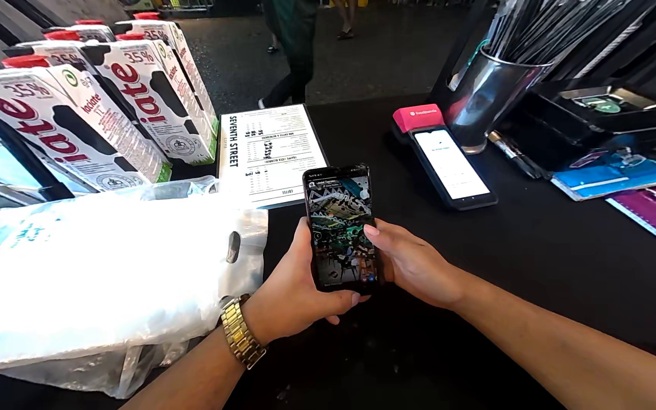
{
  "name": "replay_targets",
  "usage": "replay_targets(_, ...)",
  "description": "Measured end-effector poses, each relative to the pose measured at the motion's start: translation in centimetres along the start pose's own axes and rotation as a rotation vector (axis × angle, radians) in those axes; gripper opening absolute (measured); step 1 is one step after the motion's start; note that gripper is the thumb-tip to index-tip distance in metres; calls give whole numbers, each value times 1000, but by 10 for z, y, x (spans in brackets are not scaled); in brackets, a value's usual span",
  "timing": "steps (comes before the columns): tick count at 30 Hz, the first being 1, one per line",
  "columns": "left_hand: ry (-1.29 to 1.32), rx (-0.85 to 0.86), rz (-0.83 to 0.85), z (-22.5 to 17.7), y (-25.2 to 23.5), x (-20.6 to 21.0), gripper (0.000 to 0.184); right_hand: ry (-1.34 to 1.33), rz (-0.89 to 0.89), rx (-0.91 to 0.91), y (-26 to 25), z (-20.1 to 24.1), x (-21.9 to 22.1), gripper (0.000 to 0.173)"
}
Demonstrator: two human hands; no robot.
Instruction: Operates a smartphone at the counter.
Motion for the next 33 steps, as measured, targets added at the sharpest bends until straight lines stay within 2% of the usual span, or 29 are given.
replay_targets(33, -10, 9, 8, 1, 0, -1, 99, 1, -18, 3, 1, 0, 1, 45)
Point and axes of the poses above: each hand's wrist, its own y-axis away from the middle knuckle, its own x-axis out of the palm, z = x × y, the point moved 3 cm from there along -y, towards the middle knuckle, and after that the axes turned 12 degrees about -y, right-handed, at the moved point
